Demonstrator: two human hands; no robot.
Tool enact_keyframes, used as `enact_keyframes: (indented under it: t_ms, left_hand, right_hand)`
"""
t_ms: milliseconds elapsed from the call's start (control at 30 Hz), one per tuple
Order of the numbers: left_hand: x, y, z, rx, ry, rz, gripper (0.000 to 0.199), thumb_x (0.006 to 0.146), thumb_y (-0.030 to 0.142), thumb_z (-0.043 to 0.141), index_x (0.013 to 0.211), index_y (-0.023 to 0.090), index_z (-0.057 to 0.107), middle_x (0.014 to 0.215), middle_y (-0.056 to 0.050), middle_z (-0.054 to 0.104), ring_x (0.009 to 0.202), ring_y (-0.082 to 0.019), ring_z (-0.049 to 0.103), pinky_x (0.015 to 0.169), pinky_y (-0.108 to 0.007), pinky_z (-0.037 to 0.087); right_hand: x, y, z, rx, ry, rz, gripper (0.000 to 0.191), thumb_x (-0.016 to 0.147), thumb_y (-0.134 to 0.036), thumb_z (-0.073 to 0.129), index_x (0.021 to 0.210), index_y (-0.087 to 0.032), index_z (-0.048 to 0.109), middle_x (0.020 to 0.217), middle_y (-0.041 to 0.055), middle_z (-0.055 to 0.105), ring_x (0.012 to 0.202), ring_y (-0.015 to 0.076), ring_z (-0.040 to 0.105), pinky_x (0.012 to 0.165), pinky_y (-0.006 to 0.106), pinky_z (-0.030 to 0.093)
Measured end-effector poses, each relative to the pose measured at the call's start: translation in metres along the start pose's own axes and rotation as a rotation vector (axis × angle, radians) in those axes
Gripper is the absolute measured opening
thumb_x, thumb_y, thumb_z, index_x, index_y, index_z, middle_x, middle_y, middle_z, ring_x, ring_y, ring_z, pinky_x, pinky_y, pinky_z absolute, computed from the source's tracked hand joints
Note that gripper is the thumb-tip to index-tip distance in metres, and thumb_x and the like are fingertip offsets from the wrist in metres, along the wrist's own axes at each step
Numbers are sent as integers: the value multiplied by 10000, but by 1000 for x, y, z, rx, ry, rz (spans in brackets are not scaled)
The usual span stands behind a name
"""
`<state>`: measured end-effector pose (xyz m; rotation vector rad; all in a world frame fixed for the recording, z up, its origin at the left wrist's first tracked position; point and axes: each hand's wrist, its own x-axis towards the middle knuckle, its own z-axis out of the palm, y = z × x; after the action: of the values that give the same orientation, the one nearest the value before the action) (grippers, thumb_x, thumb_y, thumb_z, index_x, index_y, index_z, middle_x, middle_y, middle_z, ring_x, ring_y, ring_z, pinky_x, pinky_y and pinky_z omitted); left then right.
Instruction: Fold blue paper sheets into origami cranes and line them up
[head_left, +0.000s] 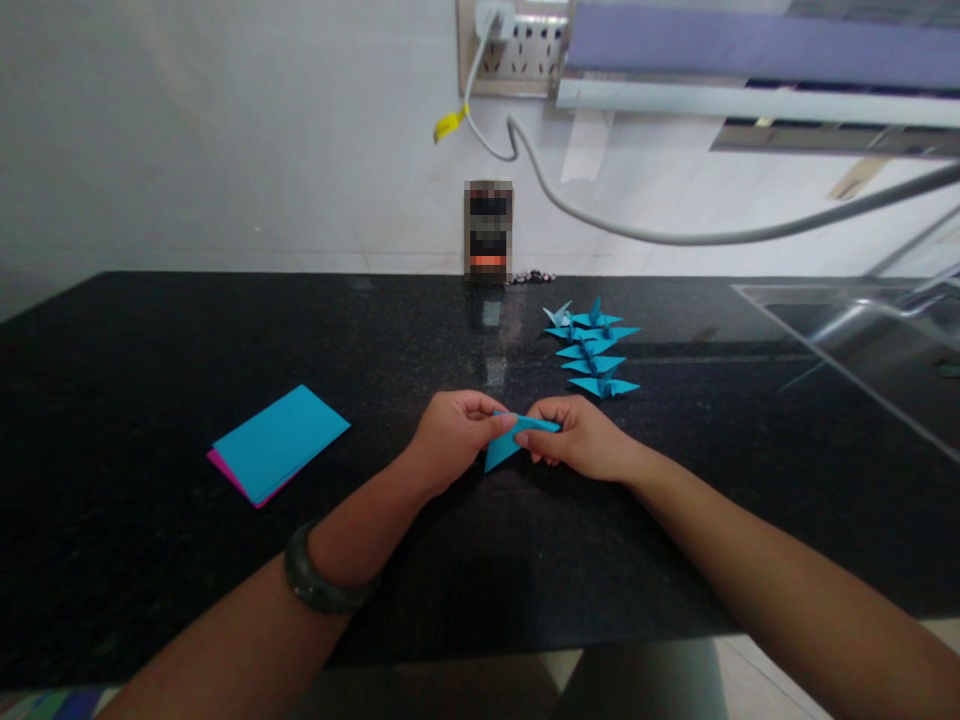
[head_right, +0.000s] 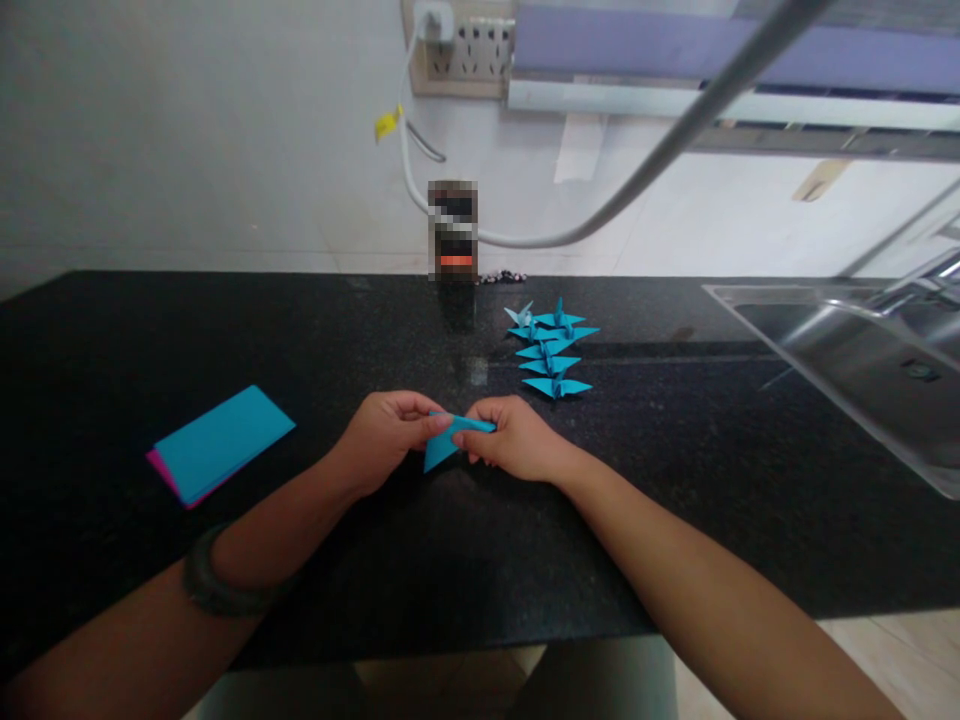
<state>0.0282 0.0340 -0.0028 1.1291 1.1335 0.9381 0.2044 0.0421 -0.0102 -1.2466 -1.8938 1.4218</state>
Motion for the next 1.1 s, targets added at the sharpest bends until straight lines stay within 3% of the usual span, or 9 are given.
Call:
enact_keyframes:
  t_ms: [167,300,367,533,733,1000,1100]
  left_hand:
    - [-2,3,1,-12,5,-14,143,651,252,694,645,117,646,569,-4,629,501,-99,553,530,-237,456]
    - [0,3,0,-106,-60,-105,283,720,398,636,732,116,644,588,-29,637,566,-140,604,574,-281,489]
    - [1,3,-1,-88,-49,-86,317,710,431,644,761,118,644,611,-32,644,584,-142,609,578,-275,488]
    - [2,1,-2,29,35,40,166,636,271,714,684,129,643,602,3,630,553,-102,563,548,-222,456]
    - [0,0,-3,183,-1,130,115,671,251,665,653,137,661,595,-1,629,544,-106,541,541,-228,438]
    - [-4,2,0,196,-35,136,85,662,224,655,634,143,663,575,5,623,536,-104,533,533,-220,423]
    - [-3,4,-2,161,20,129,93,647,228,667,627,137,658,556,12,615,512,-93,516,512,-211,410]
  right_hand:
    - [0,-1,-3,-21,16,-24,220,726,-355,611,657,-155,554,553,-18,583,442,63,480,420,173,373]
    - [-1,-4,-5,27,34,-2,225,701,-352,630,636,-157,536,539,-19,586,443,64,486,421,169,381]
    - [0,-5,-5,38,51,6,227,696,-349,630,624,-158,531,533,-18,586,436,64,480,415,170,376]
    - [1,-2,-5,11,53,-6,227,703,-350,624,613,-164,528,536,-19,580,438,70,468,420,182,353]
    - [0,-3,-2,-26,63,-119,191,735,-325,594,690,-139,603,565,-32,518,499,69,427,485,202,341]
    - [0,-8,-1,-15,95,-135,208,736,-300,552,651,-135,645,522,-32,500,484,71,402,476,209,332]
    - [1,-7,-4,-23,134,-113,190,713,-269,547,645,-135,662,523,-25,536,484,74,433,475,203,350]
